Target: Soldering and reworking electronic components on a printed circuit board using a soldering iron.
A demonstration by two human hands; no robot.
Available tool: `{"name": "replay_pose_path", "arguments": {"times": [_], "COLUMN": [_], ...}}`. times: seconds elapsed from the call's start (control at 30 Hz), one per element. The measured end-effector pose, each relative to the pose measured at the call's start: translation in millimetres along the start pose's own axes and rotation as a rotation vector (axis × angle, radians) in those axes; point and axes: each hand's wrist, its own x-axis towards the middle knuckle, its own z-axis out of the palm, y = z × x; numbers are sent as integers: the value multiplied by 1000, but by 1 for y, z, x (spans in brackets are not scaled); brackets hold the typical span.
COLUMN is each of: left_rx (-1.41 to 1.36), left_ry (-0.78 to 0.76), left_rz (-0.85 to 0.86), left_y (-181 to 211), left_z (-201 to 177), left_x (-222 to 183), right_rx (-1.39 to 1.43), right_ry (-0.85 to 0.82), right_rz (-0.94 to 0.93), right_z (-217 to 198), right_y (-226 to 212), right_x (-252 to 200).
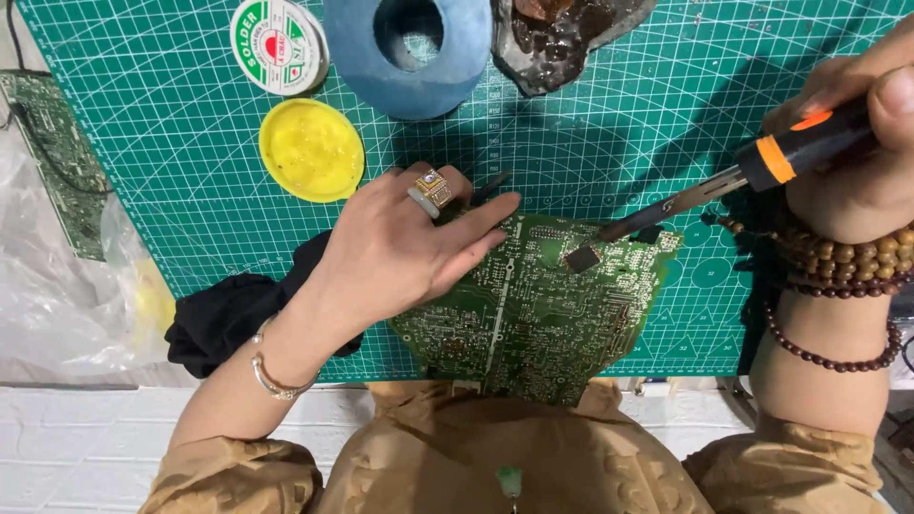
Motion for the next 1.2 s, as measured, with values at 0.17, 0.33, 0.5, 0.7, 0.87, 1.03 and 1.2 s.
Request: {"name": "replay_pose_path", "arguments": {"times": [0.17, 0.33, 0.5, 0.7, 0.87, 1.03, 1.2], "left_rx": [31, 30, 37, 24, 40, 20, 34], "left_ry": [-8, -18, -26, -30, -40, -36, -23], "left_rz": [12, 1, 4, 7, 3, -5, 3], "left_y": [-1, 1, 1, 1, 0, 0, -1], "left_z": [1, 1, 1, 0, 1, 2, 3], "left_x": [-1, -1, -1, 0, -2, -1, -2], "right_rx": [-14, -29, -36, -51, -65, -78, -39], "right_ry": [2, 3, 1, -1, -4, -10, -16], "right_rz": [-5, 4, 3, 7, 13, 20, 44], "right_z": [2, 2, 0, 0, 2, 4, 6], "right_y": [-3, -2, -1, 0, 0, -2, -5], "right_x": [0, 0, -2, -1, 1, 1, 4]}}
